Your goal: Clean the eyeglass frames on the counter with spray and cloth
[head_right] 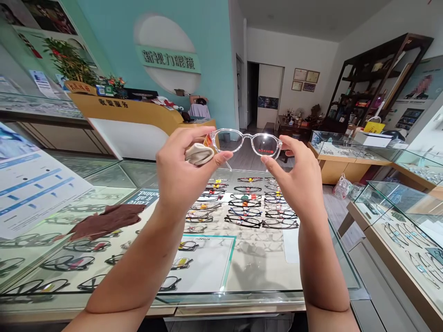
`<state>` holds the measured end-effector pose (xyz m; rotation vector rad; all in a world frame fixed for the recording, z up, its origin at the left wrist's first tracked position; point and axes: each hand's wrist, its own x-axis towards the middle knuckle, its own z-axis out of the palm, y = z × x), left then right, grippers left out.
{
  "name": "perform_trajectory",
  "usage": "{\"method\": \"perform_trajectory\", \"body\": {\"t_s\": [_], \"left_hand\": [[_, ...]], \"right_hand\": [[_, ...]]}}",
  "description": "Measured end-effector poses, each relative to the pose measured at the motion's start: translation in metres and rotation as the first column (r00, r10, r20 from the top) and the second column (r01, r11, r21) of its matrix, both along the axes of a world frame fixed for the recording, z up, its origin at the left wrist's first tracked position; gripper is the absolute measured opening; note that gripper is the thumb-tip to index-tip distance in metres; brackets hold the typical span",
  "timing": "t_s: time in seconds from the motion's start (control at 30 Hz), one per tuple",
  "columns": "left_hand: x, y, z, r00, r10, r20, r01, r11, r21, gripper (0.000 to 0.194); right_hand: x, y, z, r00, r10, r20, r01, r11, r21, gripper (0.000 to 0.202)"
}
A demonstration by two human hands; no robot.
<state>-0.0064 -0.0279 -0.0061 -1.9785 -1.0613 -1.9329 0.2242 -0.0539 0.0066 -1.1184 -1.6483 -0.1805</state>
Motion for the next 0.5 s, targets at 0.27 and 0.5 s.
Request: {"method": "perform_trajectory", "body": {"t_s": [0.27,0.5], "left_hand": [[-0.0027,0.0008,-0.0012,1.0,0.016,-0.004,-0.016,1.0,0.0,0.045],[-0.007,0.0022,-0.0043,0.999,0.032,0.04,-0.031,0.999,-0.013,0.049]], "right_hand": [[-0.0007,0.001,-0.0004,1.0,0.03,-0.006,-0.03,1.0,-0.005,0.049],[-0.0075,0.0022,-0.0032,1.0,0.0,0.014,-0.001,1.0,0.014,0.047]]}}
